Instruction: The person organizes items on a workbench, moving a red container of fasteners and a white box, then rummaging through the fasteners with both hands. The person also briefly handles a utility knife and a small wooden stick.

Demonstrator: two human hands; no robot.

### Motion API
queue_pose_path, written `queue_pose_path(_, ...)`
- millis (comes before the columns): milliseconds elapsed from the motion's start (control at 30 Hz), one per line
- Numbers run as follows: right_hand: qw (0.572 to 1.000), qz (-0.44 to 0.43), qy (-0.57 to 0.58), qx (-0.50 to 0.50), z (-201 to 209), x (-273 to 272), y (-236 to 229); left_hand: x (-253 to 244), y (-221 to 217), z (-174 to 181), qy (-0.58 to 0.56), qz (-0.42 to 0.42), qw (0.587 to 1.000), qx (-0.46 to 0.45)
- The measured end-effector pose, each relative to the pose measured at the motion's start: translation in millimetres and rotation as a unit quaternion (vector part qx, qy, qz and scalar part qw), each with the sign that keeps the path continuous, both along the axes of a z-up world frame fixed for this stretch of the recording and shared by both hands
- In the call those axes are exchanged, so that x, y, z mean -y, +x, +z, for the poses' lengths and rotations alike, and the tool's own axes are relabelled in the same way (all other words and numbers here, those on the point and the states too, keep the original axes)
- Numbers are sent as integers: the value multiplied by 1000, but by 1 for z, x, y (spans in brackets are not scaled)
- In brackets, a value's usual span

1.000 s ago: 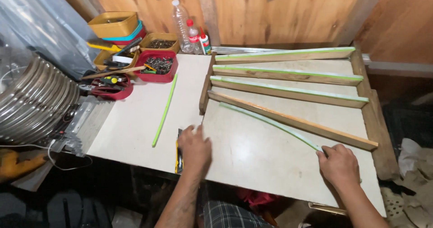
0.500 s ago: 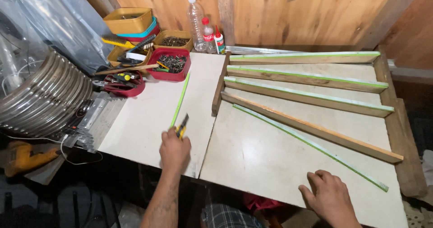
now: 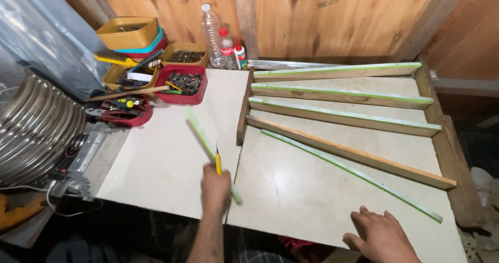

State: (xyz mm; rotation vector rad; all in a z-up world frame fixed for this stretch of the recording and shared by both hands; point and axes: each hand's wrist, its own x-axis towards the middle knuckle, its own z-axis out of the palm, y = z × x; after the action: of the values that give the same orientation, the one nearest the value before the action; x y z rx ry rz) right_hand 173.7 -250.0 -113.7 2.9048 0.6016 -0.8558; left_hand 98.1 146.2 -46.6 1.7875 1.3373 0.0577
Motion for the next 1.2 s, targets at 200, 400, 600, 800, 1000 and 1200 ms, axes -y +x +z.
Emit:
queue_pose_path(200, 996, 51, -77, -18, 21, -22, -2, 100, -17, -78, -203, 62, 960, 183)
queue_pose_path(400, 949, 77, 278, 125, -68, -29, -23, 179, -7, -51, -347, -41, 922, 166)
queue_pose_path(600, 927, 54, 304, 213, -74, -6, -13, 145, 14, -21, 19, -374, 921, 106)
queue_pose_path(800, 888, 150, 358, 247, -82, 16, -7, 93, 46, -13, 77, -263, 947, 167)
queue_pose_path(1000, 911, -17, 250, 327, -79, 41, 17, 24, 44, 14, 94, -29, 985, 143)
queue_pose_path(1200, 887, -108, 275, 354, -105, 51, 14, -86, 106, -16, 208, -70, 955, 199)
